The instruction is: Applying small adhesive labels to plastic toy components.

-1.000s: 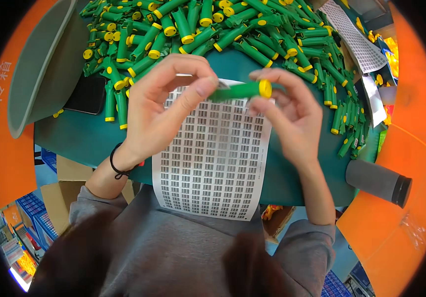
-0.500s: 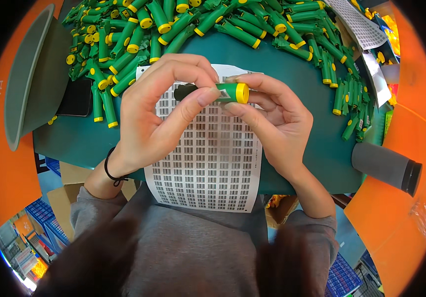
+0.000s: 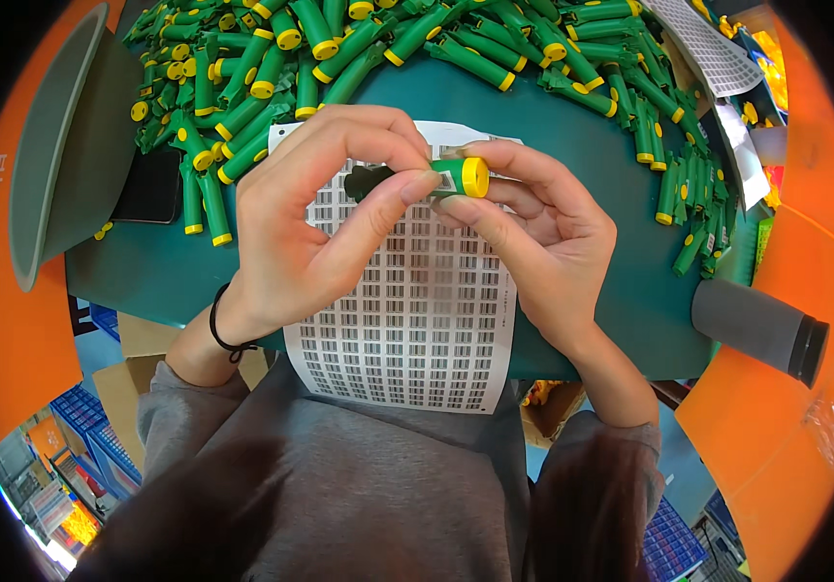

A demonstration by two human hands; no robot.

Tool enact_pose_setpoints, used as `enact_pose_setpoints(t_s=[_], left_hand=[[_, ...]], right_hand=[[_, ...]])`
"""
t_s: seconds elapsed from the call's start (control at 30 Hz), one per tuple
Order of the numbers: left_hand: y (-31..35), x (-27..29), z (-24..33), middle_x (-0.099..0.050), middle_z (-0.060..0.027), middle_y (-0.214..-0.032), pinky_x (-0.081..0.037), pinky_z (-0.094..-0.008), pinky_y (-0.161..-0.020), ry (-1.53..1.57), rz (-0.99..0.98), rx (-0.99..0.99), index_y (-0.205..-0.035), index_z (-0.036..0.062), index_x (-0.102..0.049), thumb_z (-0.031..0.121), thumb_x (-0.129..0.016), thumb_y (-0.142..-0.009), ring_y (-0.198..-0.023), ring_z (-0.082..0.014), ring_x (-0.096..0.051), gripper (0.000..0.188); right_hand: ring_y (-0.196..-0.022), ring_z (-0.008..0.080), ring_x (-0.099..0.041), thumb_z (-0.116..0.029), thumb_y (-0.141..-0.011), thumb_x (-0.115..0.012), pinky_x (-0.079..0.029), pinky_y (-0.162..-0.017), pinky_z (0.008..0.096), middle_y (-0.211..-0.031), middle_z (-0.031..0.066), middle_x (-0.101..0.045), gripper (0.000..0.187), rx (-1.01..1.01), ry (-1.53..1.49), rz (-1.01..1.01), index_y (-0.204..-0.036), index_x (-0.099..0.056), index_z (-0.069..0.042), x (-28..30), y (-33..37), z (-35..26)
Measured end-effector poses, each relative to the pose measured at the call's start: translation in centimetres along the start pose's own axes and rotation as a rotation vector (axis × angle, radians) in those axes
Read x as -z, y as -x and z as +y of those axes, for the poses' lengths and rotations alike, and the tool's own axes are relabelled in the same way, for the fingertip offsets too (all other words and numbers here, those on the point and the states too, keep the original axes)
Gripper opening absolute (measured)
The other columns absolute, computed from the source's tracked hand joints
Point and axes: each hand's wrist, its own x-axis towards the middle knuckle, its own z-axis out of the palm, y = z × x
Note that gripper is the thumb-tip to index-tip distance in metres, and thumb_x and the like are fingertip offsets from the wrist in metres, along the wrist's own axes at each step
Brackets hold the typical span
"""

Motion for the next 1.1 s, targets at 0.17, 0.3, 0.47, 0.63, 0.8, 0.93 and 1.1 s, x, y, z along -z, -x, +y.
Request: enact_pose_setpoints(t_s=[0.17, 0.3, 0.47, 0.63, 0.8, 0.93, 1.1], left_hand=[[0.1, -0.1, -0.1, -0.07, -0.0109, -0.096, -0.052, -0.0281, -0.078, -0.025, 0.012, -0.007, -0.092, 0.0001, -0.069, -0.005, -0.073, -0.081, -0.088, -0.0186, -0.067, 0.013], [0.1, -0.3, -0.2, -0.071, -0.0108, -0.095, -0.052, -0.0282, -0.078, -0.023, 0.026, -0.002, -0.092, 0.0003, -0.07, -0.005, -0.074, -0.081, -0.087, -0.019, -0.068, 0.013], [0.2, -0.2, -0.2, -0.072, -0.0099, -0.094, -0.053, -0.0284, -0.078, -0.04, 0.036, 0.016, -0.09, 0.0008, -0.071, -0.003, -0.076, -0.08, -0.086, -0.0186, -0.069, 0.012], [0.3, -0.1, -0.5, -0.072, -0.0094, -0.093, -0.053, -0.0284, -0.079, -0.008, 0.038, 0.067, -0.085, 0.0011, -0.071, -0.001, -0.079, -0.077, -0.087, -0.0175, -0.069, 0.011], [0.5, -0.1, -0.6, -0.071, -0.0047, -0.1, -0.052, -0.027, -0.081, 0.282, -0.03, 0.38, -0.112, 0.0031, -0.065, 0.009, -0.079, -0.086, -0.092, -0.0111, -0.066, 0.03], [0.7, 0.2, 0.0, -0.07, -0.0033, -0.099, -0.049, -0.0226, -0.072, 0.495, -0.164, 0.541, -0.116, 0.0009, -0.063, 0.022, -0.062, -0.101, -0.087, -0.005, -0.062, 0.026], [0.6, 0.2, -0.4, -0.067, -0.0085, -0.069, -0.047, -0.0311, -0.056, 0.325, -0.206, 0.533, -0.094, 0.0005, -0.073, 0.031, -0.058, -0.102, -0.062, -0.013, -0.062, 0.035]], right_hand=[[-0.098, 0.0207, -0.07, 0.012, -0.088, -0.065, -0.06, -0.083, 0.0306, -0.117, 0.0188, -0.067, 0.039, -0.015, -0.002, 0.005, -0.125, -0.056, 0.009, 0.0, 0.0, 0.0], [-0.106, 0.0252, -0.068, 0.013, -0.088, -0.066, -0.061, -0.091, 0.0355, -0.121, 0.0205, -0.064, 0.038, -0.005, -0.005, -0.035, -0.124, -0.056, 0.012, 0.5, 0.0, 0.2], [-0.102, 0.0225, -0.069, 0.013, -0.087, -0.066, -0.06, -0.086, 0.0328, -0.118, 0.0198, -0.065, 0.038, -0.014, -0.016, -0.008, -0.124, -0.056, 0.011, 0.4, 0.1, 0.3], [-0.105, 0.0247, -0.069, 0.014, -0.088, -0.066, -0.061, -0.09, 0.0356, -0.119, 0.0208, -0.065, 0.037, 0.004, -0.031, -0.061, -0.123, -0.056, 0.012, 0.6, 0.2, 0.4], [-0.105, 0.0243, -0.069, 0.014, -0.087, -0.066, -0.061, -0.089, 0.0349, -0.119, 0.0212, -0.065, 0.037, 0.018, -0.09, -0.078, -0.123, -0.056, 0.011, 0.8, 0.6, 0.5], [-0.103, 0.0235, -0.069, 0.013, -0.086, -0.068, -0.059, -0.09, 0.0338, -0.119, 0.0192, -0.066, 0.038, 0.005, -0.109, -0.061, -0.123, -0.058, 0.01, 0.8, 0.7, 0.5], [-0.112, 0.0206, -0.06, 0.011, -0.081, -0.074, -0.051, -0.096, 0.034, -0.124, 0.013, -0.06, 0.041, 0.175, 0.12, -0.172, -0.12, -0.063, 0.005, 1.0, 0.1, 1.4]])
